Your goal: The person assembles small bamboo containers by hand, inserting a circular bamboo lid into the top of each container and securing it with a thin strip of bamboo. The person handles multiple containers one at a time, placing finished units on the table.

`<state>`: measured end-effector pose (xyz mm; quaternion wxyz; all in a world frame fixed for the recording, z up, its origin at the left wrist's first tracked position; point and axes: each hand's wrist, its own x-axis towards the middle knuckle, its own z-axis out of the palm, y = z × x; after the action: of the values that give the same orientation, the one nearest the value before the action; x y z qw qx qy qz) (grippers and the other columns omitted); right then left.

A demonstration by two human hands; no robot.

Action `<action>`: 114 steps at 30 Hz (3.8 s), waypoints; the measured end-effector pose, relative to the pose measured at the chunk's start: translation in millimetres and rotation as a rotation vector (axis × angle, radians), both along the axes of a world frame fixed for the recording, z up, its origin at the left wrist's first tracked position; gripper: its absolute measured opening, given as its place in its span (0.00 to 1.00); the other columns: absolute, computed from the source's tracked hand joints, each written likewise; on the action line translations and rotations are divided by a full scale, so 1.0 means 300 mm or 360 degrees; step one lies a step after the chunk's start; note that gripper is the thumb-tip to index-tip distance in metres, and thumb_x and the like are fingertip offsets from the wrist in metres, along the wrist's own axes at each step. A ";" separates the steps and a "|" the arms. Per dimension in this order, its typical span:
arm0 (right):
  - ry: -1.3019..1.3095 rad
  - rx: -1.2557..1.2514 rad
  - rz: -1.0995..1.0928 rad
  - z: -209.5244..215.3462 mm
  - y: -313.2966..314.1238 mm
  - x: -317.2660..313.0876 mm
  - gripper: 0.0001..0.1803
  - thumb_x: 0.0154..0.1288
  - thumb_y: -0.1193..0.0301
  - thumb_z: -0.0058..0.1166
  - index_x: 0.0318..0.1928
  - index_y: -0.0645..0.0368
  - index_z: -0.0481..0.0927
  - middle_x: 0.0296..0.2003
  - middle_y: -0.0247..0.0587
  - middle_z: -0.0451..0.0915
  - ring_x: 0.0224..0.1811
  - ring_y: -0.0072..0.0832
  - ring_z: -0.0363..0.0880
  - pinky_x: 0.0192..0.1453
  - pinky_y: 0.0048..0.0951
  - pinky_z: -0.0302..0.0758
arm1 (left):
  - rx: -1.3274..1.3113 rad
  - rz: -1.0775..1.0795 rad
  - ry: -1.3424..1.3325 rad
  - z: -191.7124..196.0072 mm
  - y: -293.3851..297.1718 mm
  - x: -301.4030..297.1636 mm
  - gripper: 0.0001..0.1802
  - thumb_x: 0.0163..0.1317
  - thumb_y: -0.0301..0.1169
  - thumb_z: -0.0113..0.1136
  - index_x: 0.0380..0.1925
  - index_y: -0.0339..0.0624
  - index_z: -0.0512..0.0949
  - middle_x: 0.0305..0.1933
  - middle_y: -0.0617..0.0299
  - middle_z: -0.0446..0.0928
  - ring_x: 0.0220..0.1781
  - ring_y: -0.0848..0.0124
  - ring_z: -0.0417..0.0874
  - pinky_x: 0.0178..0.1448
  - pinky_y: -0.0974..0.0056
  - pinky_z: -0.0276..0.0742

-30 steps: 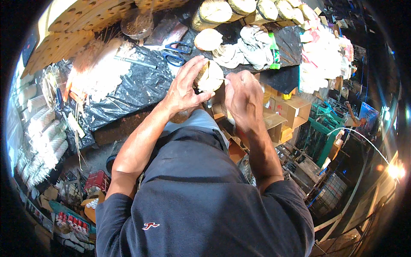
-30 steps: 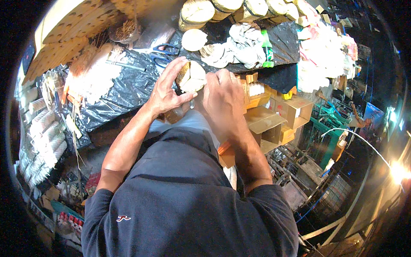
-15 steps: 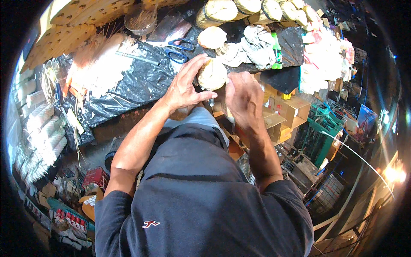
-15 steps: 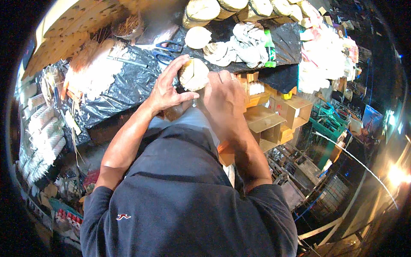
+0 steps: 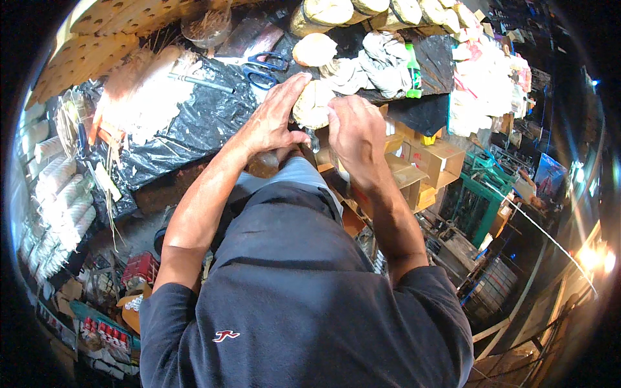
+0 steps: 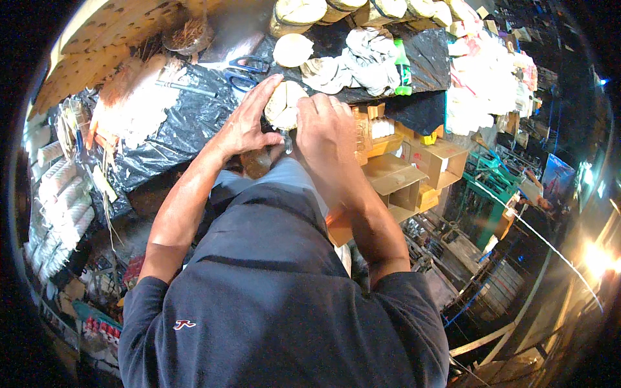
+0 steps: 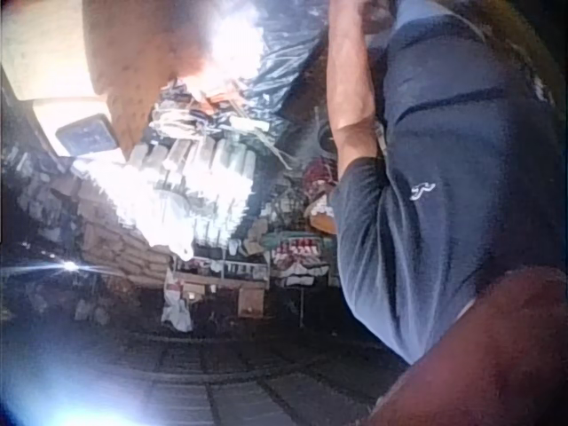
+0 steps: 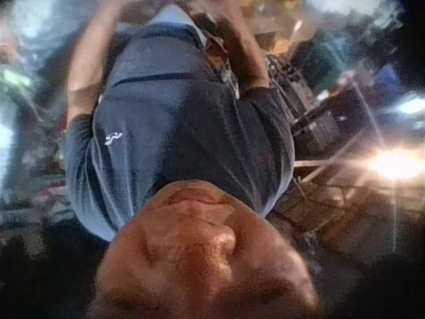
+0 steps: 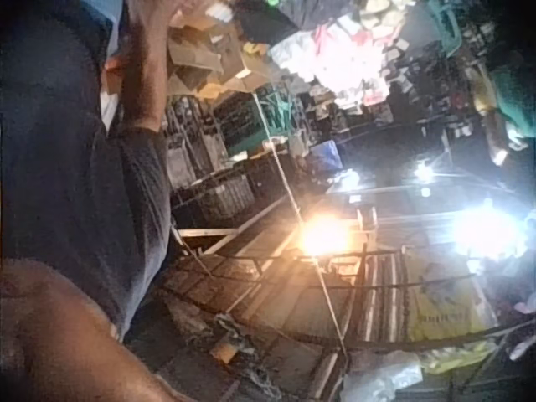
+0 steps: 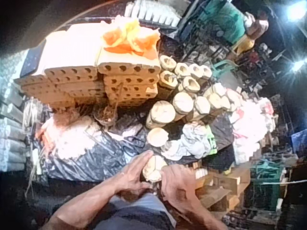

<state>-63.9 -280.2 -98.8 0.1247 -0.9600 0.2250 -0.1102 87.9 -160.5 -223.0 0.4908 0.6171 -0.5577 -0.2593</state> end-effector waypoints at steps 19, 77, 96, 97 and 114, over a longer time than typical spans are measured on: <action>0.0077 0.0563 0.0010 0.148 0.017 -0.034 0.15 0.64 0.81 0.61 0.51 0.60 0.88 0.41 0.53 0.86 0.42 0.49 0.87 0.47 0.40 0.82 | -0.0348 0.0181 -0.0026 0.075 0.060 -0.063 0.62 0.33 0.33 0.87 0.75 0.37 0.69 0.74 0.43 0.76 0.75 0.44 0.78 0.79 0.45 0.73; -0.0777 0.2229 -0.0447 -0.164 0.203 -0.091 0.27 0.78 0.75 0.59 0.73 0.68 0.71 0.66 0.51 0.82 0.65 0.36 0.85 0.70 0.40 0.84 | -0.0458 0.0991 0.0650 0.263 0.191 -0.057 0.49 0.45 0.33 0.90 0.70 0.42 0.75 0.71 0.44 0.74 0.74 0.54 0.76 0.76 0.51 0.73; -0.0417 0.2360 -0.0602 -0.283 0.218 -0.139 0.21 0.72 0.71 0.70 0.60 0.67 0.83 0.51 0.40 0.90 0.51 0.23 0.87 0.57 0.30 0.82 | -0.0592 0.0710 0.0305 0.252 0.257 -0.010 0.56 0.38 0.38 0.88 0.72 0.41 0.74 0.72 0.40 0.71 0.72 0.44 0.77 0.74 0.46 0.76; -0.0403 0.2370 -0.0600 -0.273 0.221 -0.137 0.21 0.72 0.70 0.70 0.60 0.67 0.83 0.51 0.40 0.90 0.51 0.24 0.87 0.57 0.30 0.82 | -0.0586 0.0710 0.0313 0.253 0.258 -0.011 0.56 0.37 0.37 0.88 0.72 0.40 0.74 0.72 0.40 0.72 0.72 0.44 0.78 0.74 0.46 0.76; -0.0257 0.2340 -0.0526 -0.328 0.224 -0.142 0.21 0.73 0.76 0.65 0.64 0.66 0.81 0.59 0.41 0.87 0.58 0.28 0.86 0.63 0.33 0.82 | -0.0250 0.0863 0.1071 0.251 0.252 -0.027 0.55 0.40 0.27 0.86 0.74 0.37 0.71 0.65 0.52 0.82 0.67 0.65 0.83 0.75 0.58 0.76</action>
<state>-106.4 -213.0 -197.1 0.7306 -0.5724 0.3718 -0.0191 79.7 -84.9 -147.6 0.7409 0.5831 -0.2026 -0.2646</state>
